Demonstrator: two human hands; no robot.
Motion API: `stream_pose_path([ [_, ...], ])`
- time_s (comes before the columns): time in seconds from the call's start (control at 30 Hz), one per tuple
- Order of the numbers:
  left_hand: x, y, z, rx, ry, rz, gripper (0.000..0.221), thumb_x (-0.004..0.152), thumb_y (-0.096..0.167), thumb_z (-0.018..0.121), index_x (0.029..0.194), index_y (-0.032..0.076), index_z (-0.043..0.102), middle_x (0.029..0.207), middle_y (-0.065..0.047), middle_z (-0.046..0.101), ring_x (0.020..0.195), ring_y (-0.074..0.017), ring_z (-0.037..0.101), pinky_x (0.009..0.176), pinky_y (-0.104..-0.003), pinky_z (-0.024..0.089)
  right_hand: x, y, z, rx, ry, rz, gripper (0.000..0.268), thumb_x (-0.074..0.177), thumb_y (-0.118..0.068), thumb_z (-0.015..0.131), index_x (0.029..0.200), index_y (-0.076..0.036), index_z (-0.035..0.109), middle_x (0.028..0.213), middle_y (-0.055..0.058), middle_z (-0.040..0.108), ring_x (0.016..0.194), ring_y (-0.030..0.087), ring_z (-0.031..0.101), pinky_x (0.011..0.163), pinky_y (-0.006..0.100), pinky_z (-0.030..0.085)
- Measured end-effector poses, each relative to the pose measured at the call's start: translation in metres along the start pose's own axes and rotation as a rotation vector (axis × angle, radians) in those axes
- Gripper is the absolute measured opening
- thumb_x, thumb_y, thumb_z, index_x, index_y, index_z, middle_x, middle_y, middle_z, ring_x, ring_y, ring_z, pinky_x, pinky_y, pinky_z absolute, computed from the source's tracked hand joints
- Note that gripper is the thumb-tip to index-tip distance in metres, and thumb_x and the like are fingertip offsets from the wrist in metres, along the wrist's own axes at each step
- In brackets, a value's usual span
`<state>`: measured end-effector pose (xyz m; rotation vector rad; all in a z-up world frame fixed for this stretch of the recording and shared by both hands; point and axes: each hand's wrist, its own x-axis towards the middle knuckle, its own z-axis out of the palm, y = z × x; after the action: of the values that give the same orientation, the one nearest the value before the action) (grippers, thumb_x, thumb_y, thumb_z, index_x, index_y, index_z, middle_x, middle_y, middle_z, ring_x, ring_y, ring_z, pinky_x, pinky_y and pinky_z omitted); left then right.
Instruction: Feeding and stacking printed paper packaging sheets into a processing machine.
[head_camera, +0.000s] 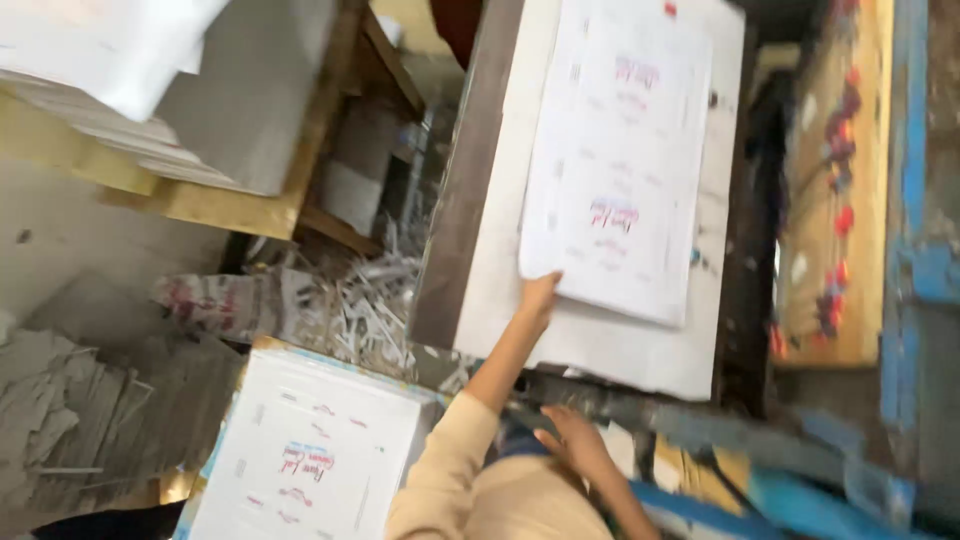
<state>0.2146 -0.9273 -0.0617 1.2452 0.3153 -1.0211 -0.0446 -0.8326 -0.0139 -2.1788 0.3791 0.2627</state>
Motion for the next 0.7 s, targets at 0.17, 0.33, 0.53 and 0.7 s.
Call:
stream_pose_path([
  [0.17,-0.056,0.065,-0.076,-0.004,-0.070,0.229,0.035,0.093,0.007,0.062,0.127,0.002,0.057,0.110,-0.010,0.071,0.104,-0.0263,0.070,0.092,-0.045,0.053,-0.002,0.051,0.028,0.506,0.217,0.258,0.050,0.094,-0.046,0.059,0.130,-0.011,0.065,0.124,0.011,0.072,0.112,0.023,0.071,0.084,0.036,0.058],
  [0.33,-0.052,0.078,-0.089,0.006,-0.112,0.292,0.031,0.097,0.015,0.063,0.124,0.000,0.061,0.110,-0.011,0.073,0.102,-0.0208,0.070,0.088,-0.038,0.050,0.025,0.094,0.007,1.131,0.330,0.567,0.049,0.102,-0.042,0.049,0.132,-0.006,0.065,0.122,0.009,0.075,0.110,0.020,0.068,0.086,0.038,0.056],
  [0.53,-0.016,0.065,-0.039,-0.279,0.059,0.321,0.042,0.094,0.015,0.070,0.134,0.011,0.056,0.131,-0.003,0.064,0.112,-0.0154,0.062,0.097,-0.037,0.049,0.029,0.064,-0.012,1.403,0.408,0.557,0.049,0.104,-0.038,0.050,0.132,0.001,0.059,0.124,0.012,0.071,0.109,0.021,0.066,0.091,0.037,0.054],
  [0.7,0.031,0.027,-0.045,-0.396,0.294,0.442,0.044,0.086,0.005,0.071,0.128,-0.004,0.059,0.123,-0.017,0.068,0.108,-0.0282,0.064,0.089,-0.043,0.054,0.012,0.063,-0.018,1.510,0.514,0.456,0.042,0.102,-0.034,0.055,0.126,-0.001,0.060,0.122,0.012,0.071,0.107,0.022,0.067,0.089,0.039,0.054],
])
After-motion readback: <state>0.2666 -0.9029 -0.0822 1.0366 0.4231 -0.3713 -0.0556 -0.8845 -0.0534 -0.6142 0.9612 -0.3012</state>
